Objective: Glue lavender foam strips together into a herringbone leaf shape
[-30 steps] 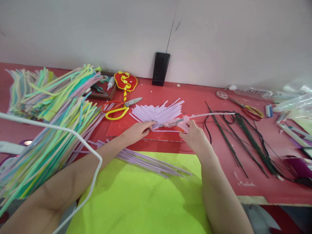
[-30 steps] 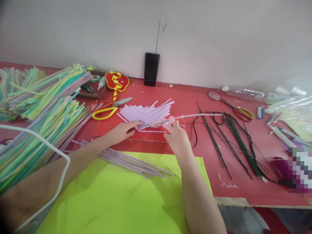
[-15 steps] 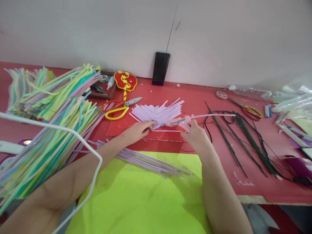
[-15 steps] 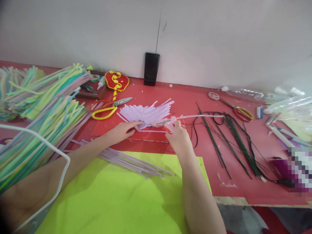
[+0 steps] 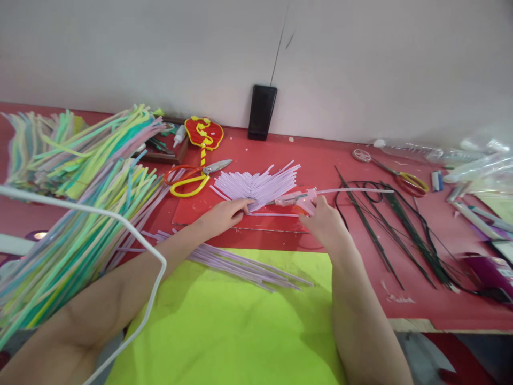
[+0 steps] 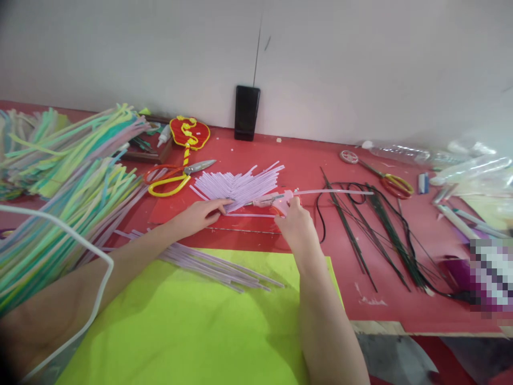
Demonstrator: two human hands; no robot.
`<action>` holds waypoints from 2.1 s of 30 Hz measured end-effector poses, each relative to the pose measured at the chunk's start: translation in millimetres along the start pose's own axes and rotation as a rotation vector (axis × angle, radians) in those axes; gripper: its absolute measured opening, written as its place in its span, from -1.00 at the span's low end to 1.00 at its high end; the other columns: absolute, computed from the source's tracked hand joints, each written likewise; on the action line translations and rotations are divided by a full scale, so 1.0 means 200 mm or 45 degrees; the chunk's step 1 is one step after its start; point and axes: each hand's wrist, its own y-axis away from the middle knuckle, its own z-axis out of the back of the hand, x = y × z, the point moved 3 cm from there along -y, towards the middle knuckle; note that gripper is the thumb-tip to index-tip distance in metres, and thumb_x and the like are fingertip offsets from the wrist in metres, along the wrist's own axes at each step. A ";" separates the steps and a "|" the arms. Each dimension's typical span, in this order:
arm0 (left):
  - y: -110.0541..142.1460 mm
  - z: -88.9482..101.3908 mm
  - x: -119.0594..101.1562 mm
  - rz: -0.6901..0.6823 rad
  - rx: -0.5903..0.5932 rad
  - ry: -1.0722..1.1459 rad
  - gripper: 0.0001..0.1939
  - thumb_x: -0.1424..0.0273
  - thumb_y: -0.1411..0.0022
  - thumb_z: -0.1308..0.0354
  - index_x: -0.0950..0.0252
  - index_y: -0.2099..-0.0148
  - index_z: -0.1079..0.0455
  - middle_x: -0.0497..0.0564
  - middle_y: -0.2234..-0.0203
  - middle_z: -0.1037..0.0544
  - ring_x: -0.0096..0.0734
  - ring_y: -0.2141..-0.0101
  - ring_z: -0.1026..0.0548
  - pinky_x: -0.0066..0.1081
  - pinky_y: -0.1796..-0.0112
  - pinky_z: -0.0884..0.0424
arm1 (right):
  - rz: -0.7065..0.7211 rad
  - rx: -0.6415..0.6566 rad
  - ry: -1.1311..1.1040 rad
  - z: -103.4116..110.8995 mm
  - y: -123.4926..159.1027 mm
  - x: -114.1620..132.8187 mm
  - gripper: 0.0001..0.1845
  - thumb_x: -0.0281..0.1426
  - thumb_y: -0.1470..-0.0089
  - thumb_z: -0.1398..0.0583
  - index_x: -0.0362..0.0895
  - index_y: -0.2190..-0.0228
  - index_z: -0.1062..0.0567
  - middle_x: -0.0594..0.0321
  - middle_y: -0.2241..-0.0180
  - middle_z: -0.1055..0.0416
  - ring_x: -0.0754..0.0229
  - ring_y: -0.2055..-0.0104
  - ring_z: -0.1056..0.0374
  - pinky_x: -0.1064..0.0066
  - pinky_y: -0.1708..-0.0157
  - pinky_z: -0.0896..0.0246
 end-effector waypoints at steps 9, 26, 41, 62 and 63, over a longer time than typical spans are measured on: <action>0.00 -0.01 0.01 -0.037 -0.010 0.005 -0.50 0.63 -0.15 0.04 0.31 -0.14 -0.25 0.03 0.19 -0.54 -0.46 0.17 -0.48 -0.43 0.07 -0.34 | -0.001 -0.054 -0.020 -0.01 -0.01 -0.03 -0.58 -0.34 0.02 -0.15 -0.17 0.09 -0.32 0.04 0.32 -0.48 0.02 0.28 -0.43 0.38 0.41 -0.15; 0.00 -0.01 0.03 0.004 -0.010 0.027 -0.51 0.61 -0.16 0.04 0.30 -0.15 -0.24 0.02 0.19 -0.54 -0.45 0.16 -0.48 -0.41 0.06 -0.35 | -0.078 -0.037 -0.048 0.00 -0.03 -0.06 -0.58 -0.34 0.02 -0.13 -0.22 0.09 -0.31 0.00 0.30 -0.48 0.01 0.27 -0.42 0.40 0.44 -0.13; 0.00 -0.02 0.03 0.030 -0.011 0.025 -0.51 0.60 -0.17 0.05 0.27 -0.15 -0.25 -0.01 0.19 -0.54 -0.47 0.16 -0.48 -0.43 0.05 -0.34 | -0.140 -0.086 -0.047 -0.02 -0.08 -0.11 -0.56 -0.32 0.04 -0.14 -0.20 0.09 -0.32 0.00 0.32 -0.48 -0.01 0.28 -0.42 0.34 0.40 -0.18; 0.00 -0.02 0.04 0.034 -0.011 0.017 -0.51 0.59 -0.17 0.05 0.26 -0.15 -0.25 -0.01 0.17 -0.54 -0.44 0.13 -0.48 -0.39 0.04 -0.34 | -0.215 -0.095 -0.064 -0.02 -0.11 -0.17 -0.55 -0.34 0.08 -0.13 -0.19 0.09 -0.30 0.01 0.30 -0.46 -0.01 0.27 -0.41 0.33 0.38 -0.21; 0.00 -0.02 0.04 0.032 -0.012 0.018 -0.51 0.59 -0.17 0.05 0.26 -0.15 -0.25 -0.01 0.17 -0.54 -0.44 0.13 -0.48 -0.39 0.04 -0.34 | -0.219 -0.094 -0.061 -0.02 -0.11 -0.17 -0.54 -0.35 0.09 -0.13 -0.20 0.09 -0.30 0.00 0.30 -0.46 -0.01 0.27 -0.41 0.33 0.38 -0.21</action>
